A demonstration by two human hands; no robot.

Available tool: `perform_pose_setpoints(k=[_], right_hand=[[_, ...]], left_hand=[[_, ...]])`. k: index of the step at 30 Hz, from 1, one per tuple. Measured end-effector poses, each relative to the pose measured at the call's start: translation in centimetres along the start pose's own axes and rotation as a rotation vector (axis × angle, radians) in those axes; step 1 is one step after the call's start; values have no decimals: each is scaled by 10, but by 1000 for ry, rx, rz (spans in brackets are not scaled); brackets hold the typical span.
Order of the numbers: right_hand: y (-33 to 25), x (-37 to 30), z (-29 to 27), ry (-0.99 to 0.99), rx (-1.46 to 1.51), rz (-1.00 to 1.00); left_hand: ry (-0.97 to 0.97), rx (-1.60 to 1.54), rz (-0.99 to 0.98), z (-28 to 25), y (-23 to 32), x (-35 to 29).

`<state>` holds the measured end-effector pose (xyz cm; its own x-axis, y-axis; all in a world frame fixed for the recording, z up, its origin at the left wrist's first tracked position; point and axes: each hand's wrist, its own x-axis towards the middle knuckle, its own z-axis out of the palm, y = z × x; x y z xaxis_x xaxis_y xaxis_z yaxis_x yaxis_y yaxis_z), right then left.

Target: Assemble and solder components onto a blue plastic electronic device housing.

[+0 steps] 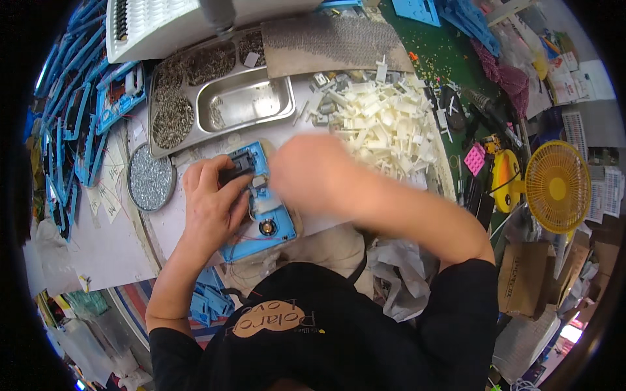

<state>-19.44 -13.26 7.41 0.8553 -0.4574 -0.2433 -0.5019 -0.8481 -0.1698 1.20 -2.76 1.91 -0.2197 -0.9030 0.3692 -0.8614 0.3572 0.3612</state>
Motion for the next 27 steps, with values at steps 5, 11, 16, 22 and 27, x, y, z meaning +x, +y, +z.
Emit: perform_pose_setpoints(k=[5,11,16,22,27], right_hand=[[296,31,-32,667,152,628],[571,0,31,336,-220,763],[500,58,28,216,-310,786],[484,-37,-31,397,-32,845],[330,-166,-41,1101,1003,611]], left_hand=[[-16,-10,89,-11,-11,6],[0,-181,200,16,-29,24],[-123,-160,108,4,-27,31],[-268,-33,70,7,-19,56],[-191,-26,87,-1,-19,51]])
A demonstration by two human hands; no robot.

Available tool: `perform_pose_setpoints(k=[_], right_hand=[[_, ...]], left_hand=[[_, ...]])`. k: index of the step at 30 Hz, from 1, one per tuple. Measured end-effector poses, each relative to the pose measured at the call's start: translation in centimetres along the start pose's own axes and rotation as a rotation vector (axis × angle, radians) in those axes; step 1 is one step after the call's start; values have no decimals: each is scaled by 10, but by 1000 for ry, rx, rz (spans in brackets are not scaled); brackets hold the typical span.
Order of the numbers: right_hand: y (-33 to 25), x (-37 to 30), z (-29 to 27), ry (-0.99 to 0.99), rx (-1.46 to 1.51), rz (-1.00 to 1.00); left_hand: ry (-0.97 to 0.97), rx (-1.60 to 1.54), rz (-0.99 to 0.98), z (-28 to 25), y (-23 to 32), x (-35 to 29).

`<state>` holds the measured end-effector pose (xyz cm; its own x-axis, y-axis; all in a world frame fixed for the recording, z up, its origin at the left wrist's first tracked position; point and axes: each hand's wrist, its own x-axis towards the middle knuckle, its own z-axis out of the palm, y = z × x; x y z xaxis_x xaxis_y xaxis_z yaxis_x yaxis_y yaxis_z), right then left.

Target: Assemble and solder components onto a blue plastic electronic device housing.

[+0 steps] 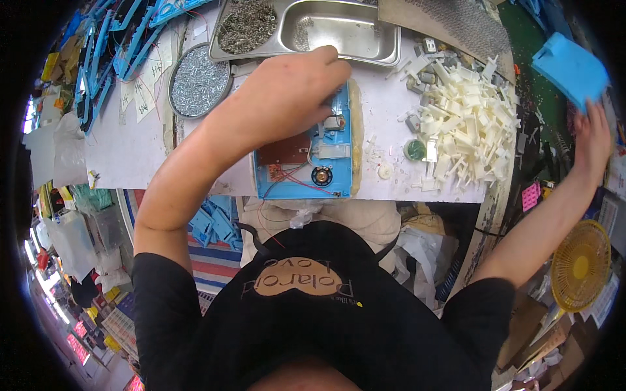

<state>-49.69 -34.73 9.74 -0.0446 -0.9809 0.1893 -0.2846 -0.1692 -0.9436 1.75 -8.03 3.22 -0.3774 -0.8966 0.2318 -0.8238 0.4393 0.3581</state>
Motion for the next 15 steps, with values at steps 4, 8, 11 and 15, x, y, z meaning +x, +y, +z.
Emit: perform_pose_setpoints(k=[4,8,11,15], right_hand=[[-49,-185,64,7,439,-114],[-68,-304,190,-204,566,-28],[-77,-317,254,-476,490,2],[-87,-281,259,-618,585,313]], left_hand=[[122,-276,-85,-32,-12,-21],[161,-1082,-398,-35,43,-50],[236,-1501,-531,-33,69,-53],[438,-1326,-528,-32,50,-65]])
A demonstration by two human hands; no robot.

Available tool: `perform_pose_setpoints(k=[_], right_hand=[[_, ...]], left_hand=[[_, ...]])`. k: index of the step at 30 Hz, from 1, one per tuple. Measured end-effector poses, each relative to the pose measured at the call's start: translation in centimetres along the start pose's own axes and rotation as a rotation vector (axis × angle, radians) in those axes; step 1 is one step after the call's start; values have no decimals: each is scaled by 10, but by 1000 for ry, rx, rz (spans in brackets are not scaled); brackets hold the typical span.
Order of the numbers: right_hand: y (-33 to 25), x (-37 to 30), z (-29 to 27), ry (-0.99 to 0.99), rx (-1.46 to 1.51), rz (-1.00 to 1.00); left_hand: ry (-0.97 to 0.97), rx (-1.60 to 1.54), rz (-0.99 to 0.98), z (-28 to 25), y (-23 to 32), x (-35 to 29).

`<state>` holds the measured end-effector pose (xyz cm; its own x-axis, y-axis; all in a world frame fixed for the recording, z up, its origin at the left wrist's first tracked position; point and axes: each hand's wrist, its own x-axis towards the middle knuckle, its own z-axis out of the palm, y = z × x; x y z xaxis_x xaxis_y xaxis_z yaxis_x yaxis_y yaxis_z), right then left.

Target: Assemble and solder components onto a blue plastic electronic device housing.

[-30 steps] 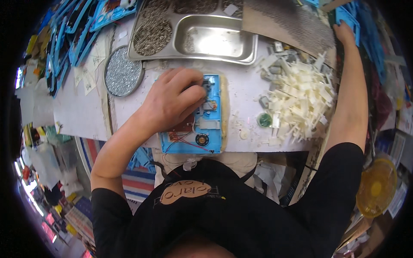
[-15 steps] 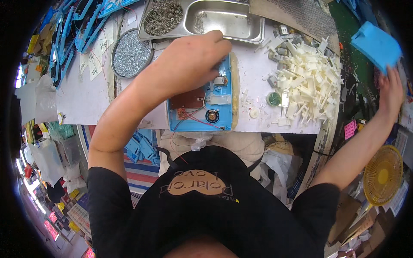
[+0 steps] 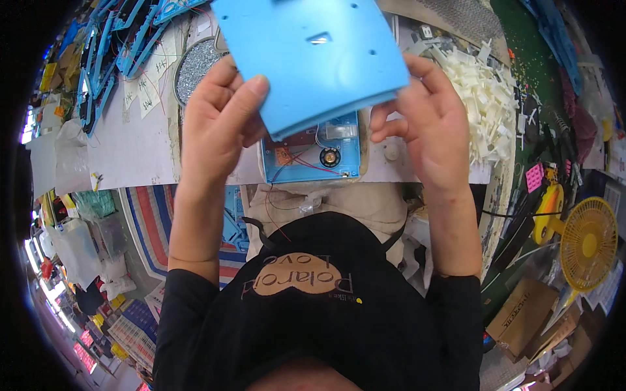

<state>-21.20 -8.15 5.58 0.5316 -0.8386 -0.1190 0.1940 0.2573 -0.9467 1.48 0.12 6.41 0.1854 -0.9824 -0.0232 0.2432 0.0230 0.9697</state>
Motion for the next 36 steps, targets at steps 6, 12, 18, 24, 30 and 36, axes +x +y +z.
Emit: perform_pose_setpoints(k=[6,12,18,24,30,36], right_hand=[[16,-12,-1,23,-419,-107],[22,-16,-6,169,-394,-165],[26,-28,-12,107,-336,-96],[60,-51,-7,29,-686,-104],[47,-23,-3,-101,-883,-116],[52,-9,-7,-229,-1094,-471]], left_hand=[[-2,35,-41,-14,-11,-13],[-109,-110,-77,-19,-14,-16],[-40,124,-66,-18,-29,-19],[-12,1058,170,-24,-41,-35],[65,1051,111,-27,-44,-41],[133,1030,49,-20,-52,-73]])
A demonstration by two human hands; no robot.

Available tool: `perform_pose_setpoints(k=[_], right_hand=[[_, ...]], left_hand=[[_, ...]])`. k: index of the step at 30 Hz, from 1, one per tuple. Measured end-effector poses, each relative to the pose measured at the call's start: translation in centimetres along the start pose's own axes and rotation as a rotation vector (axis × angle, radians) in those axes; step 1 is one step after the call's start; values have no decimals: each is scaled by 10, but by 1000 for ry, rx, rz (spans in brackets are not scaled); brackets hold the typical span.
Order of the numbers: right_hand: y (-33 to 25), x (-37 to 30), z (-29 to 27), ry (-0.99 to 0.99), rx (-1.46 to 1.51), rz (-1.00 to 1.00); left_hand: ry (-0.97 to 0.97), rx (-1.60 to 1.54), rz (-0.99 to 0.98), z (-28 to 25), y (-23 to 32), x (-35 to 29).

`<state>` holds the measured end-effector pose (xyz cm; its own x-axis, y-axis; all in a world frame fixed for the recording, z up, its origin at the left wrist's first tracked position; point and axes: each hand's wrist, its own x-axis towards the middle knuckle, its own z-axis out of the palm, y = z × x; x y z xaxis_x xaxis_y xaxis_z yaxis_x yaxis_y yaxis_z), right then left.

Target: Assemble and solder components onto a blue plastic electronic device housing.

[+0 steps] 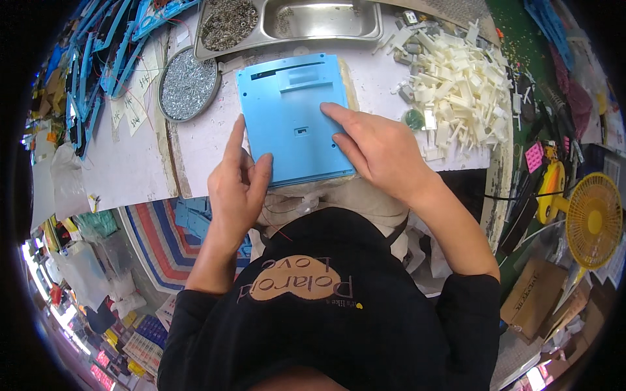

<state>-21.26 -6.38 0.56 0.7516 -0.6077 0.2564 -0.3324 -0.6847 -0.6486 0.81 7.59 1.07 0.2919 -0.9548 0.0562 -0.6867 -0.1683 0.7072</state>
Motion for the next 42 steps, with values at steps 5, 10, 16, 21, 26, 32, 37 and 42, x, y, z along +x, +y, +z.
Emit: perform_pose_setpoints(k=[5,10,16,21,26,32,37,42], right_hand=[[-1,-2,-12,-118,267,312],[8,-7,-3,-59,267,207],[-4,-3,-3,-119,-167,-24],[-13,15,-22,-304,-400,-61],[-20,18,-20,-305,-421,-90],[-37,37,-5,-267,-354,-184],[-19,38,28,-233,-183,-410],[-38,56,30,-325,-275,-542]], left_hand=[[27,-164,-24,3,-8,-16],[-2,-230,-70,2,-11,-15],[8,-264,-74,11,-18,-26],[-133,-593,-233,-2,-25,-20],[-288,-396,-61,-23,-29,-17],[-116,-351,25,1,-47,-38],[-76,-286,112,7,-50,-41],[-11,-293,191,8,-59,-39]])
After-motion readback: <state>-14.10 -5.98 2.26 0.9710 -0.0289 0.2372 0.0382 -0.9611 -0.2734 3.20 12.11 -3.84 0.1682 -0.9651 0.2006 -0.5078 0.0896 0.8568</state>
